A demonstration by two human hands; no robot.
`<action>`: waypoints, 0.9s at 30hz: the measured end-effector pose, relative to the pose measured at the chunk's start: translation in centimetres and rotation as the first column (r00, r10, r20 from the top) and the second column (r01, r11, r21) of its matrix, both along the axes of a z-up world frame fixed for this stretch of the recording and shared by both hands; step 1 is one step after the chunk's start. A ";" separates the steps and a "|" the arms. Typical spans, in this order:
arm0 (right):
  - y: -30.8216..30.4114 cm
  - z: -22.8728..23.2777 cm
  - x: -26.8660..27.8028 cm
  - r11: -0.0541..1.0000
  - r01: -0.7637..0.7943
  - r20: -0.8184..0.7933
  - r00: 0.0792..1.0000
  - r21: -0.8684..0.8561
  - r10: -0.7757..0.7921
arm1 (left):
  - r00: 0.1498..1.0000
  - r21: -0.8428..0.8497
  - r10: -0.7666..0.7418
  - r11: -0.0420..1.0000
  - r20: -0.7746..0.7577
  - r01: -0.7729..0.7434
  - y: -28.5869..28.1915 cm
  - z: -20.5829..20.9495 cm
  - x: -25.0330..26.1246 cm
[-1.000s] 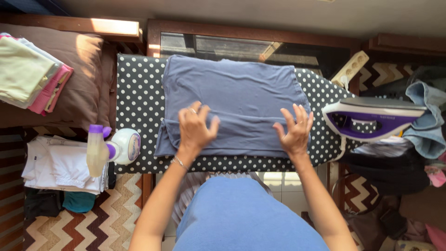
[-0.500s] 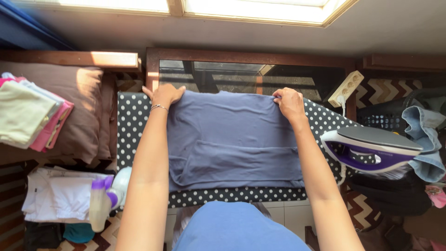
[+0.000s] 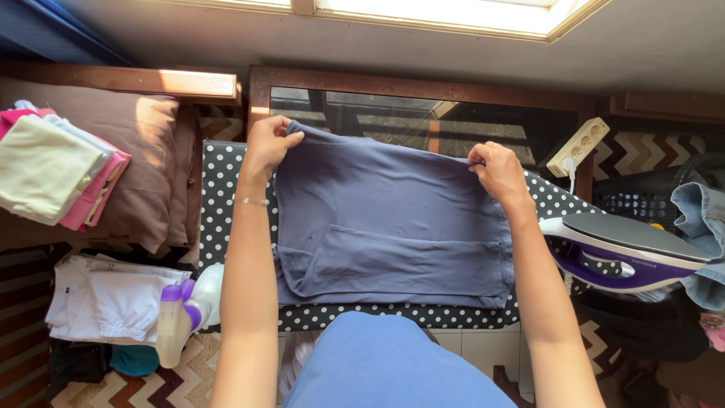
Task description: The person irons a gray long-sleeved shirt on a polka-dotted ironing board, using a purple and white iron and a spray bottle. They smooth the fabric, spray it with water, and iron both sides before folding the shirt neatly.
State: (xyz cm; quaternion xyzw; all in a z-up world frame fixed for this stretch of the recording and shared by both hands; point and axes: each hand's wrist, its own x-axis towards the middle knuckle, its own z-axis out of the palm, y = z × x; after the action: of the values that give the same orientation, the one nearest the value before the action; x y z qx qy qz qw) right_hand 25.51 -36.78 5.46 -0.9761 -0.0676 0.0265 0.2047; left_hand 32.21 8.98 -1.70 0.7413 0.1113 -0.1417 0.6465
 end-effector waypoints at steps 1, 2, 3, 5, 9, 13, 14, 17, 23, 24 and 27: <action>0.3 0.7 -0.6 1.000 -0.003 0.020 1.000 -0.003 0.003 | 0.999 -0.028 -0.009 1.000 0.034 0.010 0.3 0.7 -0.9; 0.5 1.4 -1.2 1.000 -0.006 0.038 0.999 -0.005 0.006 | 0.998 -0.056 -0.018 0.998 0.066 0.022 0.6 1.3 -2.0; 0.6 2.0 -1.9 1.000 0.001 0.068 0.998 0.011 -0.002 | 0.995 -0.084 -0.026 0.996 0.099 0.034 0.8 2.0 -3.0; 0.7 2.9 -3.4 0.999 0.015 0.125 0.992 0.046 -0.020 | 0.992 -0.158 0.014 0.987 0.123 0.006 0.9 3.4 -5.2; 0.3 4.3 -6.7 1.000 0.003 0.224 0.975 0.008 -0.004 | 0.961 -0.097 0.043 0.995 0.272 -0.017 0.4 5.5 -10.3; 0.4 3.9 -10.9 0.998 -0.010 0.322 0.946 -0.065 0.031 | 0.924 0.203 0.009 0.975 0.382 -0.093 0.8 6.2 -15.6; 0.6 3.4 -11.8 0.996 -0.020 0.356 0.933 -0.090 0.051 | 0.909 0.242 0.007 0.963 0.417 -0.119 0.8 6.0 -16.7; 1.0 1.5 -14.5 0.987 -0.047 0.427 0.897 -0.156 0.110 | 0.873 0.409 -0.058 0.897 0.484 -0.167 1.2 4.7 -19.6; 2.1 -2.7 -18.0 0.954 -0.042 0.417 0.893 -0.297 0.169 | 0.914 0.646 -0.106 0.739 0.392 -0.192 0.2 0.8 -22.6; 2.2 -3.1 -18.3 0.950 -0.019 0.419 0.895 -0.312 0.155 | 0.926 0.668 -0.102 0.721 0.364 -0.183 0.1 0.3 -22.7; 2.3 -3.6 -18.2 0.935 0.046 0.428 0.896 -0.350 0.117 | 0.918 0.738 -0.133 0.642 0.374 -0.208 -0.1 -0.3 -22.8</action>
State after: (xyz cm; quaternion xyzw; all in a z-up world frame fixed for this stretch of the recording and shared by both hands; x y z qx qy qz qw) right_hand 7.29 -34.49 1.91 -0.9756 -0.1246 -0.1805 0.0057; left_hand 9.43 8.91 -1.98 0.9543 0.0434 0.0851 0.2831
